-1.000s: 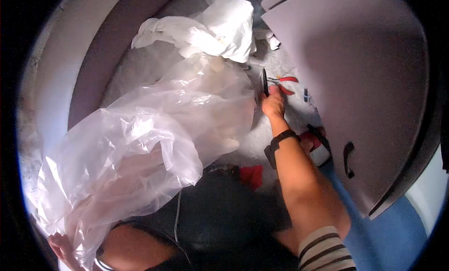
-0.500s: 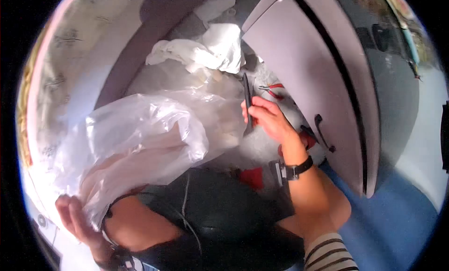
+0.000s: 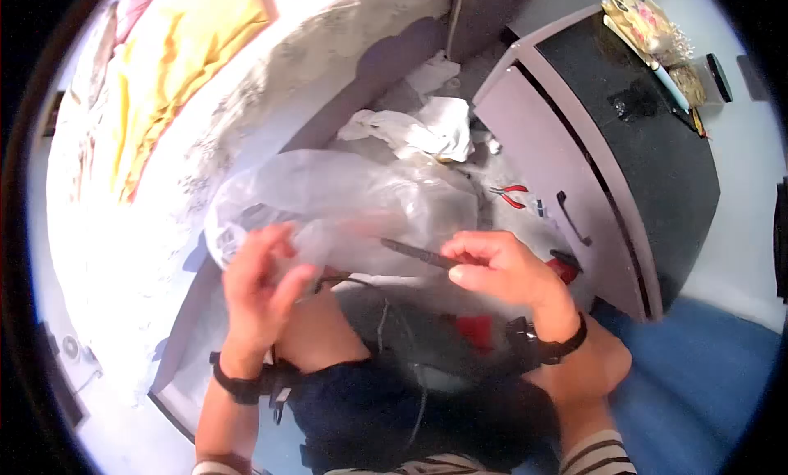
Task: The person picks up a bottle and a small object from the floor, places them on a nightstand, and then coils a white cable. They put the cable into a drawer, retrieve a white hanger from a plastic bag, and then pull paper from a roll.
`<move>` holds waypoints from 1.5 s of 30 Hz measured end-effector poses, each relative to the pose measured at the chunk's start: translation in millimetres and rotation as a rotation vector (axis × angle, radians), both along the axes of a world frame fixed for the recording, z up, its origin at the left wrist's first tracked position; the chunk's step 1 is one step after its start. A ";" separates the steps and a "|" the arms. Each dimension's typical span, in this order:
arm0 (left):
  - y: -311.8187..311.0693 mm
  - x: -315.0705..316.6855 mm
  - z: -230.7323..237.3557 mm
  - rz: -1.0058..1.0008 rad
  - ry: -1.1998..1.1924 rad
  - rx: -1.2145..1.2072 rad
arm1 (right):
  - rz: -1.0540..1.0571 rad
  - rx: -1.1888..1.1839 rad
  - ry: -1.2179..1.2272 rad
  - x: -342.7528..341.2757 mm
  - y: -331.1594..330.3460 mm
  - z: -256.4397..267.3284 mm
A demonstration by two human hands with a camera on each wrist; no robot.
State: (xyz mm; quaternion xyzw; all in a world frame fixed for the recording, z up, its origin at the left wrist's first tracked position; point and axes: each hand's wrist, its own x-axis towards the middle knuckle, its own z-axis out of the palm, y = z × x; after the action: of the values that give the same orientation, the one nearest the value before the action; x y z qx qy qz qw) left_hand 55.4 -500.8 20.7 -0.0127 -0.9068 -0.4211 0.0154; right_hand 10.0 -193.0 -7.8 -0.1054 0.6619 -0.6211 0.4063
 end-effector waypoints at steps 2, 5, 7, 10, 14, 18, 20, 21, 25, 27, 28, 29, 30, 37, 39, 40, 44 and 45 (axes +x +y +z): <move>12.0 -10.9 21.2 -0.292 0.189 -0.123 | 0.125 0.085 0.223 4.5 -8.6 20.7; 23.6 -4.8 45.7 -0.489 0.108 -0.232 | 0.208 0.075 0.242 12.8 -15.5 53.2; 27.1 -3.4 56.5 -0.603 0.163 -0.196 | 0.191 0.045 0.323 21.7 -21.3 62.1; 32.0 5.1 73.0 -0.727 0.148 -0.195 | 0.253 0.082 0.245 30.7 -27.0 84.8; 30.8 15.4 91.7 -0.853 0.098 -0.289 | 0.288 0.157 0.402 51.2 -29.3 100.2; 30.7 24.9 94.7 -0.958 0.035 -0.175 | 0.363 0.232 0.825 70.9 -24.7 118.8; 33.5 27.4 99.1 -1.014 0.016 -0.120 | 0.408 0.230 0.921 75.1 -21.6 132.4; 35.3 29.4 100.3 -1.035 0.011 -0.101 | 0.425 0.242 0.959 79.0 -19.7 136.1; 41.2 35.0 105.2 -1.112 -0.014 -0.091 | 0.446 0.247 1.096 89.8 -12.0 149.7; 45.6 35.0 104.7 -1.060 -0.019 0.020 | 0.366 0.303 1.152 97.0 -6.9 147.8; 48.7 38.2 98.8 -0.990 -0.021 0.151 | 0.332 0.274 1.099 98.8 -3.4 146.4; 50.0 40.0 95.5 -0.916 -0.023 0.279 | 0.300 0.244 1.047 100.1 1.0 144.2; 48.3 39.5 96.0 -0.903 -0.057 0.308 | 0.268 0.214 0.993 102.1 4.2 141.0; 59.4 49.7 100.0 -0.686 -0.158 0.617 | -0.018 0.040 0.474 127.2 2.1 107.4; 61.8 50.1 103.0 -0.687 -0.142 0.613 | -0.038 0.011 0.344 131.6 -0.8 102.6; 62.8 50.1 104.3 -0.689 -0.135 0.613 | -0.049 0.004 0.360 131.6 -2.8 101.8; 68.0 53.2 106.4 -0.684 -0.100 0.630 | -0.067 -0.005 0.382 131.8 -9.2 100.5; 68.6 53.3 106.7 -0.688 -0.095 0.627 | -0.065 -0.006 0.378 131.3 -10.2 100.2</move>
State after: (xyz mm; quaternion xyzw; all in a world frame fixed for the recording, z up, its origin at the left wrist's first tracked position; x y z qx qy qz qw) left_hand 108.7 -432.2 127.4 -0.2880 -0.6785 -0.6557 -0.1634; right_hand 141.3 -203.2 92.5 -0.2001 0.7276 -0.6050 0.2540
